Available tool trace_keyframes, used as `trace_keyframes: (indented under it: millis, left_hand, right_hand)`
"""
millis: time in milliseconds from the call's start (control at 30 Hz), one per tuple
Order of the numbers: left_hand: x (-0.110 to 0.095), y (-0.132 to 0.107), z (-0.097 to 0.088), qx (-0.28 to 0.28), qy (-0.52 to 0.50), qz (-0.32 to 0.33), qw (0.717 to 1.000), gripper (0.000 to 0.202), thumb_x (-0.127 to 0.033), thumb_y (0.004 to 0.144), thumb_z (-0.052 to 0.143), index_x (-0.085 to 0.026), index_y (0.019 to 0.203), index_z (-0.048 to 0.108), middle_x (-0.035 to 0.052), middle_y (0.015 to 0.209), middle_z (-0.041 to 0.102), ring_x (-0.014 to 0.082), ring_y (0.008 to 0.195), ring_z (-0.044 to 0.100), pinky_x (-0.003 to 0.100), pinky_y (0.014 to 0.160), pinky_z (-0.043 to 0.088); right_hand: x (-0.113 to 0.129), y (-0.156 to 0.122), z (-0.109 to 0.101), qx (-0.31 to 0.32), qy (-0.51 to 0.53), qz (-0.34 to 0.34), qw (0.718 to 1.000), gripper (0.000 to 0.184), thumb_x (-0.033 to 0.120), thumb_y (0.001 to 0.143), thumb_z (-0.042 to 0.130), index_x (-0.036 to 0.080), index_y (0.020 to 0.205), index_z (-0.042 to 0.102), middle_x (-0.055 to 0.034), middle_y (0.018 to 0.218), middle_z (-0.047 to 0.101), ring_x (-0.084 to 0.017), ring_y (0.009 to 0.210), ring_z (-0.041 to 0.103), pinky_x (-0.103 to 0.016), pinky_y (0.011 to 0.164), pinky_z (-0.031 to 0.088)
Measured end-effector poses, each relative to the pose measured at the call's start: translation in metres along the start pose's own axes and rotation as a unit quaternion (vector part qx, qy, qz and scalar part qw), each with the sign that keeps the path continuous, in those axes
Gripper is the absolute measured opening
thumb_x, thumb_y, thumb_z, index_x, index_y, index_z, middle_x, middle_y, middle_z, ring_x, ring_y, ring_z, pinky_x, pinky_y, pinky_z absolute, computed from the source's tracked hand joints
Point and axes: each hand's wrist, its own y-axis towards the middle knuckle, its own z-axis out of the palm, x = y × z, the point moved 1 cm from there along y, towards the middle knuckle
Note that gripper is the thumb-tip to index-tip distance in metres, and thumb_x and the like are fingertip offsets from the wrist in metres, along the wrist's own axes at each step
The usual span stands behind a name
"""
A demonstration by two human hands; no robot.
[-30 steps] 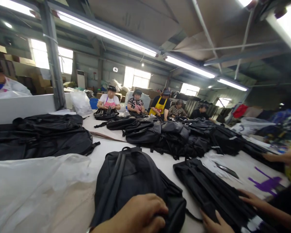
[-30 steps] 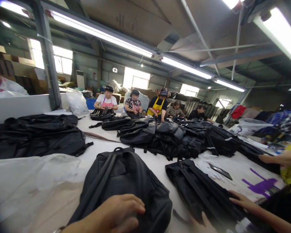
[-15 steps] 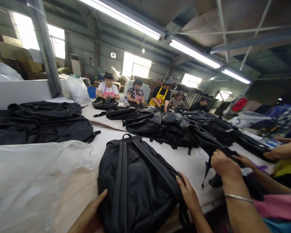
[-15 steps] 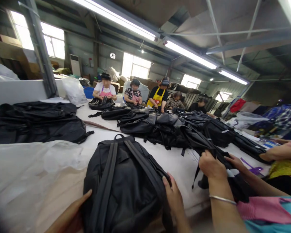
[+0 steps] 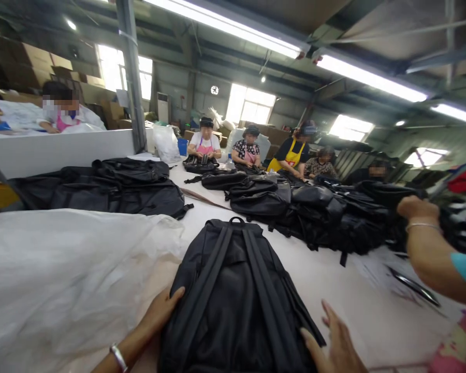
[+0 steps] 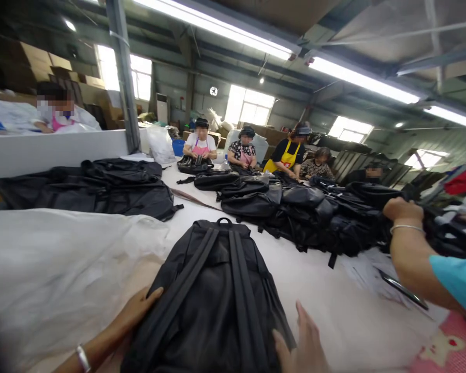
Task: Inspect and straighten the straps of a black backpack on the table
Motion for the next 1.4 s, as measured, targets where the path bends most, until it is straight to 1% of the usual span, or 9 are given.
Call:
trace_keyframes:
  millis: [67, 133, 233, 433, 500, 667, 900, 1200, 1400]
  left_hand:
    - [0.010, 0.001, 0.002, -0.017, 0.011, 0.020, 1.000, 0.064, -0.065, 0.078, 0.047, -0.011, 0.107, 0.067, 0.0124, 0.111, 0.068, 0.0328, 0.111, 0.058, 0.041, 0.099, 0.043]
    - [0.010, 0.000, 0.002, -0.021, 0.017, 0.036, 0.999, 0.061, -0.062, 0.081, 0.045, -0.012, 0.110, 0.065, 0.0112, 0.114, 0.067, 0.0311, 0.113, 0.057, 0.040, 0.100, 0.041]
    - [0.002, -0.002, 0.001, -0.026, 0.032, 0.050, 0.998, 0.052, -0.056, 0.082, 0.047, -0.015, 0.108, 0.066, 0.0099, 0.111, 0.068, 0.0295, 0.111, 0.058, 0.038, 0.098, 0.042]
    - [0.005, -0.010, -0.011, -0.034, 0.076, 0.064, 0.994, 0.036, -0.047, 0.081, 0.051, -0.015, 0.088, 0.066, 0.0078, 0.088, 0.071, 0.0271, 0.088, 0.064, 0.036, 0.081, 0.048]
    - [0.004, -0.015, -0.019, -0.022, 0.079, 0.076, 0.994, 0.036, -0.047, 0.082, 0.050, -0.015, 0.092, 0.064, 0.0065, 0.086, 0.070, 0.0257, 0.084, 0.064, 0.035, 0.077, 0.049]
    - [-0.040, -0.029, -0.031, -0.111, 0.133, 0.160, 0.972, 0.034, -0.045, 0.091, 0.041, -0.022, 0.110, 0.057, 0.0065, 0.112, 0.063, 0.0233, 0.105, 0.058, 0.035, 0.090, 0.042]
    - [-0.118, -0.056, 0.022, 0.041, 0.076, 0.249, 0.965, 0.034, -0.046, 0.095, 0.037, -0.024, 0.092, 0.062, 0.0007, 0.090, 0.065, 0.0175, 0.086, 0.060, 0.026, 0.076, 0.041]
    - [-0.112, -0.051, 0.050, 0.089, -0.018, 0.184, 0.979, 0.026, -0.041, 0.085, 0.055, -0.017, 0.077, 0.059, -0.0019, 0.068, 0.057, 0.0138, 0.062, 0.049, 0.024, 0.057, 0.033]
    - [-0.116, -0.049, 0.034, 0.148, -0.117, 0.139, 0.972, 0.021, -0.033, 0.083, 0.054, -0.015, 0.073, 0.055, -0.0018, 0.061, 0.055, 0.0111, 0.056, 0.045, 0.023, 0.054, 0.030]
  right_hand:
    - [0.051, 0.009, -0.016, -0.033, -0.033, -0.138, 0.989, 0.064, 0.048, 0.084, 0.048, 0.022, 0.141, 0.035, -0.0107, 0.142, 0.044, -0.030, 0.129, 0.045, -0.048, 0.106, 0.038]
    - [0.105, 0.009, -0.016, 0.082, -0.019, -0.280, 0.956, 0.061, 0.036, 0.088, 0.049, 0.027, 0.145, 0.027, -0.0087, 0.143, 0.044, -0.023, 0.125, 0.049, -0.038, 0.102, 0.044]
    - [0.173, -0.010, 0.019, 0.266, -0.026, -0.491, 0.829, 0.076, 0.037, 0.081, 0.063, 0.029, 0.146, 0.024, -0.0101, 0.151, 0.031, -0.030, 0.135, 0.035, -0.043, 0.107, 0.036]
    - [0.228, -0.025, 0.084, 0.366, 0.006, -0.648, 0.668, 0.047, 0.033, 0.078, 0.064, 0.020, 0.123, 0.054, -0.0105, 0.114, 0.061, -0.028, 0.116, 0.049, -0.050, 0.109, 0.028]
    - [0.231, -0.004, 0.081, 0.374, 0.084, -0.592, 0.709, 0.032, 0.028, 0.078, 0.063, 0.019, 0.108, 0.060, -0.0066, 0.099, 0.064, -0.022, 0.099, 0.057, -0.040, 0.100, 0.038]
    - [0.217, 0.063, 0.057, 0.279, 0.370, -0.194, 0.865, 0.028, 0.041, 0.089, 0.054, 0.021, 0.106, 0.062, -0.0055, 0.103, 0.066, -0.020, 0.098, 0.060, -0.032, 0.087, 0.044]
    - [0.199, 0.064, 0.067, 0.282, 0.452, -0.047, 0.845, 0.040, 0.052, 0.081, 0.063, 0.016, 0.099, 0.066, -0.0089, 0.094, 0.071, -0.024, 0.093, 0.062, -0.035, 0.085, 0.044]
    - [0.203, 0.051, 0.070, 0.314, 0.444, -0.092, 0.834, 0.036, 0.047, 0.084, 0.061, 0.017, 0.103, 0.065, -0.0082, 0.097, 0.069, -0.023, 0.095, 0.063, -0.036, 0.085, 0.047]
    - [0.164, 0.056, 0.056, 0.422, 0.431, -0.083, 0.794, 0.074, 0.043, 0.068, 0.078, 0.024, 0.132, 0.047, -0.0098, 0.133, 0.054, -0.025, 0.125, 0.048, -0.040, 0.101, 0.039]
